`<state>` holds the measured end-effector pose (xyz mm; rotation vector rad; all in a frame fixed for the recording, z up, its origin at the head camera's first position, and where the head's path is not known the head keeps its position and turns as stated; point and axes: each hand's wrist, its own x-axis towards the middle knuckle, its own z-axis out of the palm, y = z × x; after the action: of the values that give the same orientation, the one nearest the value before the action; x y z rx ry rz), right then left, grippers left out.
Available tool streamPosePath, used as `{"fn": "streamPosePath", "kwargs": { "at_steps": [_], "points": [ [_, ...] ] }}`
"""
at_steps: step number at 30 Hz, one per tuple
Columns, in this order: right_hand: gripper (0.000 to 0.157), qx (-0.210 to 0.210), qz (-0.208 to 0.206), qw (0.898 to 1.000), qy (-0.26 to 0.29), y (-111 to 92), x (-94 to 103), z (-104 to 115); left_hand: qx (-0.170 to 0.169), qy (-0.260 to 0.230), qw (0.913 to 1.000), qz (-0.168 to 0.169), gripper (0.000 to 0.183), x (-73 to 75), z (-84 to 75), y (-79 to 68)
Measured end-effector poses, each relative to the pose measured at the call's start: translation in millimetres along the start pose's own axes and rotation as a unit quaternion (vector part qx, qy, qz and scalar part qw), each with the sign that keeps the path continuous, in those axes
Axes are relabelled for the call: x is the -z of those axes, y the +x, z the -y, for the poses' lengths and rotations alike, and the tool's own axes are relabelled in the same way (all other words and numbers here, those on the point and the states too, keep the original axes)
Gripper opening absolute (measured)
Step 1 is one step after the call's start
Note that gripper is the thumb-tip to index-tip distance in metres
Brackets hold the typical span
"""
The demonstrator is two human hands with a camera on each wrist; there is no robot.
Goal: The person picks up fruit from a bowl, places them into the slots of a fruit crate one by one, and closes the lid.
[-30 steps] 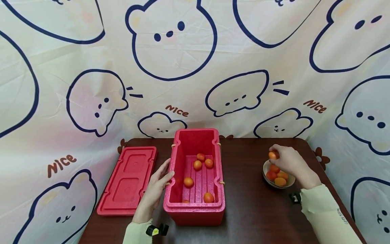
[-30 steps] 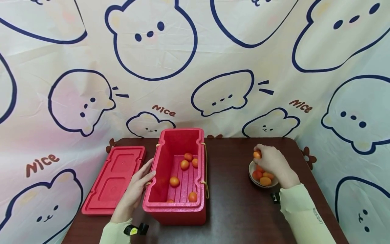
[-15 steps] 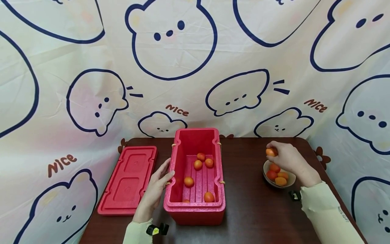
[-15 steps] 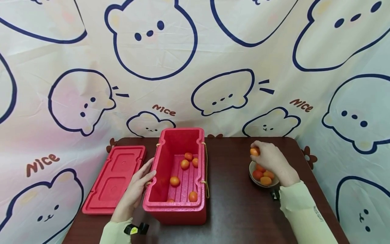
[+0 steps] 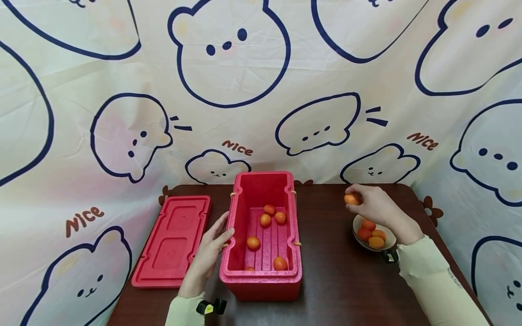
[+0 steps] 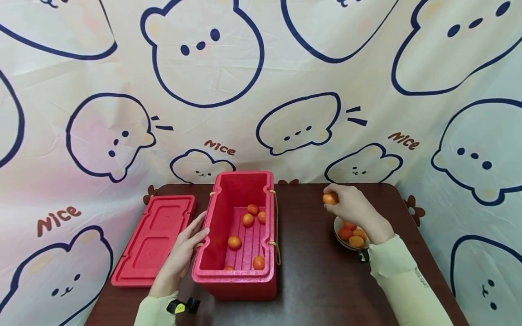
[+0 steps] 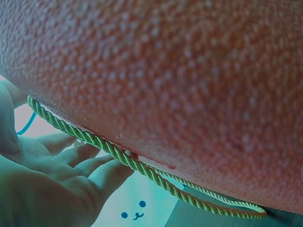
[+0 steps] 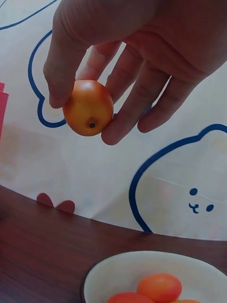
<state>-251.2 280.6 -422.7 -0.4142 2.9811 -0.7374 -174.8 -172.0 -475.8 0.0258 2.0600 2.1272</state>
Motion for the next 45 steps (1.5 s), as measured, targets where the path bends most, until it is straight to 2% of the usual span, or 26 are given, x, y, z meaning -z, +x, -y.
{"fn": "streamPosePath", "kwargs": {
  "at_steps": [20,30,45],
  "points": [
    [0.031,0.052,-0.014,0.999,-0.005,18.8,-0.3,29.1,-0.003,-0.001,1.0000,0.002,0.068,-0.6,-0.8,-0.5],
    [0.034,0.048,-0.007,0.999,0.008,30.7,-2.1,51.9,-0.002,-0.003,1.0000,0.001,0.067,-0.5,-0.7,-0.2],
    [0.034,0.087,-0.011,0.996,0.012,42.4,-2.5,79.7,-0.005,-0.007,1.0000,0.001,0.066,-0.3,-0.3,-0.1]
  ]
}}
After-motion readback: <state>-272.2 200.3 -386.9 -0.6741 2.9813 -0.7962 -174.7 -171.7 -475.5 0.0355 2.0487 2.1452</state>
